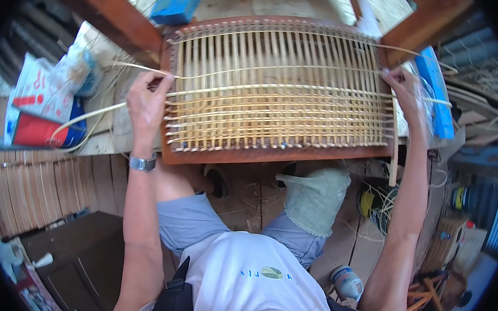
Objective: Weaving a chair seat with straw or cane strips as part of furniture reupholstery.
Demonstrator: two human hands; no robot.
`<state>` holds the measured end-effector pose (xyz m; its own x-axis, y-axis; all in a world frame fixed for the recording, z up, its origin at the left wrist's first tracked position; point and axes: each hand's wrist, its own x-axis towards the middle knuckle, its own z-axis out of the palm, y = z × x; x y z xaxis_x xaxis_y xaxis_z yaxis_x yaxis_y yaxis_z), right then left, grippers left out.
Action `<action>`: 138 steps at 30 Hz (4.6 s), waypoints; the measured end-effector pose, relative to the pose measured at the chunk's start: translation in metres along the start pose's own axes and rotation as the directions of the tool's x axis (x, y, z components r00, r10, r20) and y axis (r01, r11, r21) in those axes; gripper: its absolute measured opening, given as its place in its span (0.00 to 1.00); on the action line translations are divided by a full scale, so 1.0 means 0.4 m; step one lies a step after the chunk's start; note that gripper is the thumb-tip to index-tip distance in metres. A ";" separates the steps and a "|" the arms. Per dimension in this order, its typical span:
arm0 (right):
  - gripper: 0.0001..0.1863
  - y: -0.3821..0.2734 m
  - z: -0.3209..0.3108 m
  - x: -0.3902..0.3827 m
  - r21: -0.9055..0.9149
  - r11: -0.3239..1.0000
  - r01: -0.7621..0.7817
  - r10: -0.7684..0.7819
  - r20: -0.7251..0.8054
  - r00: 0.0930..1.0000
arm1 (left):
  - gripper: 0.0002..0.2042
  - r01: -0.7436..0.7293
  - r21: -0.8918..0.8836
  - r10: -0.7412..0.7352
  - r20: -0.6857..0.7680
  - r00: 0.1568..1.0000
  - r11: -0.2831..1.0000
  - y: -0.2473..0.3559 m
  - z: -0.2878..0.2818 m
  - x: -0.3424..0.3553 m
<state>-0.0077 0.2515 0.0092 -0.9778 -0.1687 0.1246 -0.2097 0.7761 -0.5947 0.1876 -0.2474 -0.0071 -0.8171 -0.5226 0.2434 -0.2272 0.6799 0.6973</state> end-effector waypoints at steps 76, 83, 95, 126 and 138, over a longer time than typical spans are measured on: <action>0.35 -0.231 0.111 -0.020 0.273 0.961 -0.044 0.199 -0.572 0.796 | 0.14 -0.016 -0.139 -0.027 -0.302 0.953 0.990 -0.027 0.079 0.048; 0.29 -0.721 0.506 -0.075 0.356 0.934 -0.035 0.078 -0.107 0.991 | 0.11 -0.044 -0.093 0.010 -0.343 0.939 0.995 -0.023 0.076 0.042; 0.39 -0.125 0.141 0.056 0.126 0.976 -0.177 0.217 -0.611 0.761 | 0.13 0.010 -0.092 -0.037 -0.307 0.951 0.996 -0.046 0.078 0.053; 0.52 -0.276 0.194 0.006 0.494 0.866 0.074 0.303 -0.638 0.708 | 0.14 0.027 -0.191 -0.087 -0.313 0.946 0.981 -0.039 0.084 0.049; 0.50 -0.207 0.173 -0.008 0.308 0.949 -0.068 0.292 -0.774 0.562 | 0.14 0.061 -0.211 -0.127 -0.316 0.940 0.976 -0.038 0.090 0.046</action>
<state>0.0130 0.1456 0.0032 -0.6133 0.6020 0.5114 -0.1314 0.5607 -0.8175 0.1572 -0.2490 -0.0376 -0.5717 -0.7404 0.3536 -0.1594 0.5230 0.8373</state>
